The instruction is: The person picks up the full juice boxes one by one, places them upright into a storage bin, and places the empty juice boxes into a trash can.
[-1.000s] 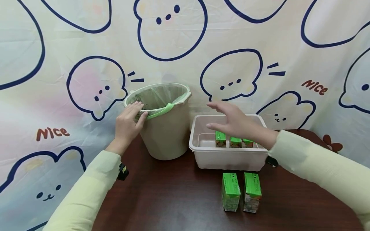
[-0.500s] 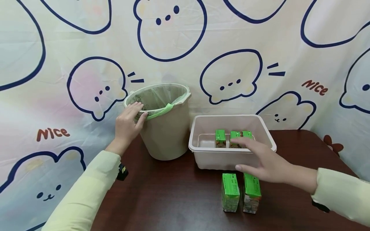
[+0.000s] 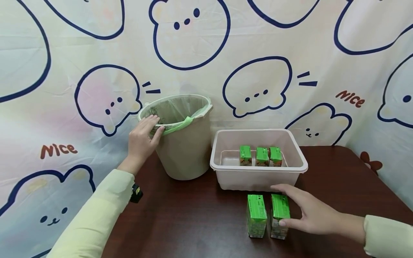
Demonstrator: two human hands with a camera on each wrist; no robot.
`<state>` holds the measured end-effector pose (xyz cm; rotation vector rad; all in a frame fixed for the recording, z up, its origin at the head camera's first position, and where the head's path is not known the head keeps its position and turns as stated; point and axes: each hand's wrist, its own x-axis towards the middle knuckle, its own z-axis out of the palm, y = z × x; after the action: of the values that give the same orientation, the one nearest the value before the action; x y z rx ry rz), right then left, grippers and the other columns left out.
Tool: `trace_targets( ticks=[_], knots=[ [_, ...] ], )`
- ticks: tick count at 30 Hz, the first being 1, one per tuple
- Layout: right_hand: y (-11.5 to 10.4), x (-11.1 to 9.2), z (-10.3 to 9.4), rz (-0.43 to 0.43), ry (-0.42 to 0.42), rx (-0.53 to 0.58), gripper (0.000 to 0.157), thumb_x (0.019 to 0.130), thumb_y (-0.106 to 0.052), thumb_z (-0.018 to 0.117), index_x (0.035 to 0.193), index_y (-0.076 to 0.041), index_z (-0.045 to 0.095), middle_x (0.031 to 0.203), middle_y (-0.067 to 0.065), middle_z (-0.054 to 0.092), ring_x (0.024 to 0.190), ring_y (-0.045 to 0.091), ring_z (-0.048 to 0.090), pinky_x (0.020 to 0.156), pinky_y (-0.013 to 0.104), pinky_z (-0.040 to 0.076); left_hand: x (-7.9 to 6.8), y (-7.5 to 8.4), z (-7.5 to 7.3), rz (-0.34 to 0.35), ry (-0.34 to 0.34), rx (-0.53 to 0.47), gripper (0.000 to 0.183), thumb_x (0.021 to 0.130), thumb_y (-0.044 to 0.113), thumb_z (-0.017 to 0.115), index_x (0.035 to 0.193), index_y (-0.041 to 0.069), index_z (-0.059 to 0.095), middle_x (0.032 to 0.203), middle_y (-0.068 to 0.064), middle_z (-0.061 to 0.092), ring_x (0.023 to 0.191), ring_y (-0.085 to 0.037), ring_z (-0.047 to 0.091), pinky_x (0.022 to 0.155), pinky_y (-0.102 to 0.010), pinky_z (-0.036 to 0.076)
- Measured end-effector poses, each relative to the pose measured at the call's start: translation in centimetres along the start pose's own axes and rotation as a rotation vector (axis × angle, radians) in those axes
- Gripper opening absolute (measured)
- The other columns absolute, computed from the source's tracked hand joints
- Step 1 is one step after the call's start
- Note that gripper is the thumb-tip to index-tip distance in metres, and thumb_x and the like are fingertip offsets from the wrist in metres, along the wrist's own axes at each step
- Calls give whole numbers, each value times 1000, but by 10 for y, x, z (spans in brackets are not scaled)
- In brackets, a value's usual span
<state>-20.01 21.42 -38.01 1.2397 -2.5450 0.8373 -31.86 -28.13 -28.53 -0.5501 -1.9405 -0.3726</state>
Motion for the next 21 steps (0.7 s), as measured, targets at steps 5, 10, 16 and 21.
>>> trace_targets(
  ticks=[5, 10, 16, 21],
  knots=[
    [5, -8, 9, 24, 5, -29, 77, 80, -45, 78, 144, -23, 41, 138, -9, 48, 122, 12, 51, 92, 36, 50, -1, 0, 1, 0, 5, -3, 36, 90, 22, 67, 116, -3, 69, 118, -19, 66, 116, -33, 59, 107, -40, 38],
    [7, -10, 13, 31, 9, -36, 79, 80, -47, 78, 145, -20, 41, 138, -8, 49, 122, 13, 51, 91, 37, 50, -1, 0, 1, 2, 7, -4, 36, 90, 22, 67, 116, -3, 69, 117, -19, 66, 116, -33, 59, 106, -42, 38],
    [6, -9, 12, 41, 3, -26, 74, 81, -46, 76, 143, -22, 43, 136, -9, 50, 120, 13, 53, 89, 37, 51, -1, -1, 1, -2, 9, -3, 36, 90, 22, 67, 116, -3, 69, 117, -19, 66, 116, -32, 59, 106, -42, 38],
    [3, -7, 6, 36, 22, -28, 72, 82, -43, 77, 142, -22, 44, 135, -9, 51, 119, 12, 54, 89, 37, 52, -1, -2, 1, -1, 9, -3, 36, 90, 22, 67, 116, -3, 69, 117, -19, 67, 116, -32, 59, 107, -40, 38]
  ],
)
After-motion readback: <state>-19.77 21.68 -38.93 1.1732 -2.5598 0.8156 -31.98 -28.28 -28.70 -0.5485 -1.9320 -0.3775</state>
